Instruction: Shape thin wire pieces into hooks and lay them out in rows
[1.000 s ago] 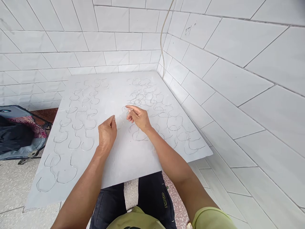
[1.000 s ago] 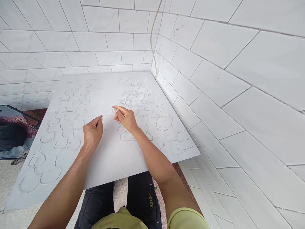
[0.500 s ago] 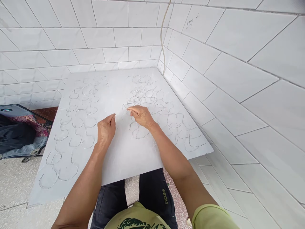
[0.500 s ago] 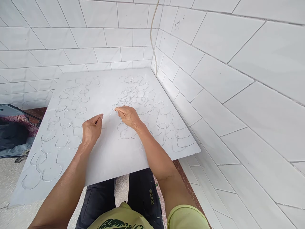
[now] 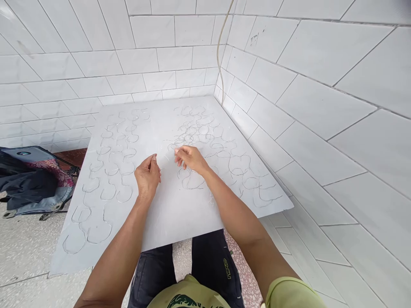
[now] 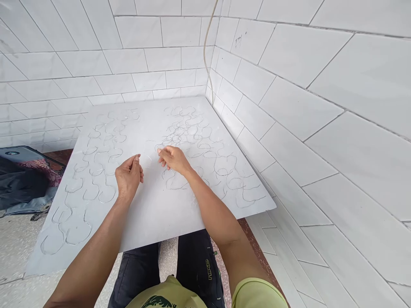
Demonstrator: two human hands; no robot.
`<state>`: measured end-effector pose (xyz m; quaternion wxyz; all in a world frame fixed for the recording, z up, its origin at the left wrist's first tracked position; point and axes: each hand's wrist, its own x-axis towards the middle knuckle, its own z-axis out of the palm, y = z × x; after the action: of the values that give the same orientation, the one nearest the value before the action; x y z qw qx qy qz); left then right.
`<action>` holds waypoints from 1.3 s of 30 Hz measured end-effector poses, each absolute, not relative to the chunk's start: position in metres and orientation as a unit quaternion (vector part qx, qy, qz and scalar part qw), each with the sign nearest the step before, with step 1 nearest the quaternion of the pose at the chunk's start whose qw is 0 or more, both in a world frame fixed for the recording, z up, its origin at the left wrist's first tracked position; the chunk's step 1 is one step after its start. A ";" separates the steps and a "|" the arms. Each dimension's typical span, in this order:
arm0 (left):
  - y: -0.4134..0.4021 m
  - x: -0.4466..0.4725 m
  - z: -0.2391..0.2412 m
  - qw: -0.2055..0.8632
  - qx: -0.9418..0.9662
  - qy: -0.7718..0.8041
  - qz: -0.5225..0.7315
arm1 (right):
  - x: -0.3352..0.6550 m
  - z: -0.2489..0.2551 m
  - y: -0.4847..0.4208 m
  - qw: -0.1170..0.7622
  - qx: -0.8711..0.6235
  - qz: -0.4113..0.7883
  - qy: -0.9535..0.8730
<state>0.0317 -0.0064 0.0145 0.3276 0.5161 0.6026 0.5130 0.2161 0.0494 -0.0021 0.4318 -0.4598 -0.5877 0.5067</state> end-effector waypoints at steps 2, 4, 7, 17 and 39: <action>-0.007 0.032 0.016 0.327 0.512 0.598 0.523 | 0.213 -0.002 0.047 0.386 -0.426 0.558 -0.599; -0.007 0.031 0.016 0.329 0.512 0.594 0.527 | 0.209 -0.004 0.044 0.368 -0.386 0.588 -0.609; -0.006 0.032 0.015 0.339 0.508 0.590 0.528 | 0.203 -0.006 0.041 0.371 -0.352 0.599 -0.616; -0.008 0.039 0.004 0.352 0.501 0.592 0.523 | 0.192 -0.003 0.037 0.440 -0.429 0.525 -0.589; -0.001 0.033 -0.008 0.349 0.476 0.598 0.542 | 0.202 0.007 0.041 0.396 -0.484 0.500 -0.599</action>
<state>0.0334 -0.0008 -0.0083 0.3489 0.4761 0.5982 0.5420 0.2018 0.0410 0.0071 0.3956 -0.4839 -0.5995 0.5000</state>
